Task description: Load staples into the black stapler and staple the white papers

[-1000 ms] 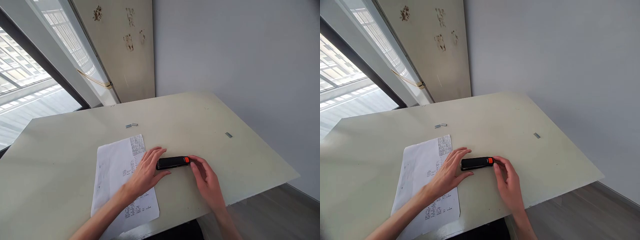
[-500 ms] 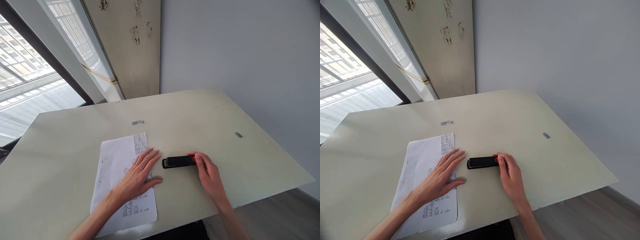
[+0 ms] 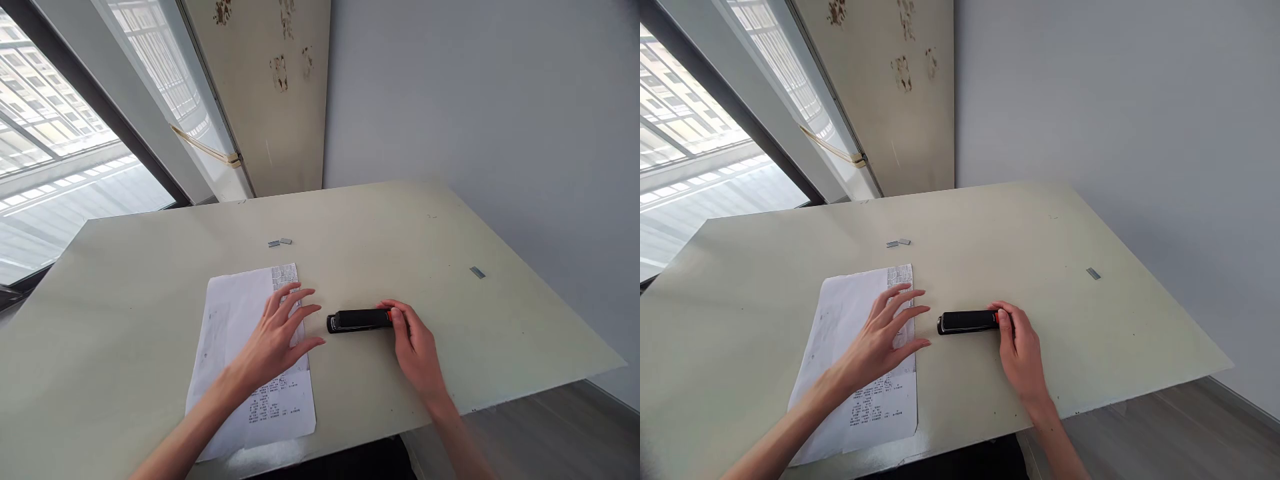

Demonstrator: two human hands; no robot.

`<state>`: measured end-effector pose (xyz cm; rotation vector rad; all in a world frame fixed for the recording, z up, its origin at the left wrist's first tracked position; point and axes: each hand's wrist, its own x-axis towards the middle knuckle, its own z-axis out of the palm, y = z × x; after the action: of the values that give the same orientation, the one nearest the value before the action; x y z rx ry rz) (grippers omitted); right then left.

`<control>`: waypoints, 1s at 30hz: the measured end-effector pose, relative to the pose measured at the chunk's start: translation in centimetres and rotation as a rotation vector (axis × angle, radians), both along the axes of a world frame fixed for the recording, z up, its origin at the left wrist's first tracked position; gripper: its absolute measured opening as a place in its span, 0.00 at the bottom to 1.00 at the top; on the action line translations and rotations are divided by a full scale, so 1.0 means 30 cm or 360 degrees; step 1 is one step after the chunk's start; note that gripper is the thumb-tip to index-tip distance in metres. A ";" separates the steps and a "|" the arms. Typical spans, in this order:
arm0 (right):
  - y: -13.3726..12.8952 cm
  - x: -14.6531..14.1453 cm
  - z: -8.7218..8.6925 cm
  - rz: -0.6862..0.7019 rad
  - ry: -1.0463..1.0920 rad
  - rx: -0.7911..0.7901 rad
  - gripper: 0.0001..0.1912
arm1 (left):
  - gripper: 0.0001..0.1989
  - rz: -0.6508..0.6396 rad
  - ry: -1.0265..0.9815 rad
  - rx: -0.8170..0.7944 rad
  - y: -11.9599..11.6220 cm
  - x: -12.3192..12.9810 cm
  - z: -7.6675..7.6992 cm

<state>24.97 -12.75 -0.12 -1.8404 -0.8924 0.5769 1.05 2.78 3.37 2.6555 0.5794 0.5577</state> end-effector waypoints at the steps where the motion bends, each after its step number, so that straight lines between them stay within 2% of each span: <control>1: -0.003 0.000 -0.001 0.0019 0.0003 -0.0011 0.21 | 0.20 -0.0007 -0.0019 -0.0013 -0.005 0.021 -0.013; 3: -0.008 -0.003 -0.002 0.0082 -0.0042 -0.0021 0.20 | 0.17 -0.0029 -0.0068 -0.0032 -0.014 0.067 -0.036; 5: -0.008 -0.008 -0.004 0.0185 -0.0169 -0.0011 0.25 | 0.12 -0.0037 -0.0106 -0.0050 -0.021 0.107 -0.051; 7: -0.004 -0.013 -0.005 0.0279 -0.0317 0.0013 0.29 | 0.07 -0.0035 -0.0128 -0.0057 -0.024 0.131 -0.057; 8: -0.002 -0.013 -0.007 0.0309 -0.0371 0.0024 0.28 | 0.05 -0.0036 -0.0135 -0.0052 -0.024 0.134 -0.058; 13: 0.008 0.031 -0.014 0.0426 -0.0483 0.0029 0.16 | 0.03 -0.0009 -0.0089 0.0017 -0.007 0.071 -0.048; 19: 0.002 0.121 -0.009 0.0693 -0.0530 -0.0015 0.13 | 0.05 0.0055 -0.0025 0.0040 0.010 -0.002 -0.046; 23: -0.002 0.133 -0.009 0.0693 -0.0461 -0.0036 0.14 | 0.08 0.0029 0.0037 0.0031 0.012 -0.006 -0.034; 25: -0.004 0.129 -0.014 0.0652 -0.0407 -0.0044 0.15 | 0.13 -0.0006 0.0101 -0.0028 0.044 -0.020 -0.019; 27: -0.005 0.123 -0.018 0.0621 -0.0363 -0.0056 0.15 | 0.23 0.0011 0.0159 -0.0101 0.112 -0.045 0.001; 28: -0.005 0.121 -0.018 0.0610 -0.0350 -0.0061 0.15 | 0.25 0.0079 0.0168 -0.0130 0.159 -0.058 0.010; 30: -0.005 0.117 -0.014 0.0595 -0.0340 -0.0064 0.15 | 0.21 0.0347 0.0164 -0.0101 0.269 -0.078 0.026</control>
<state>28.48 -12.88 -0.55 -1.8044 -1.3943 0.6369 -1.28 10.86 4.15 2.5895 0.9098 0.4551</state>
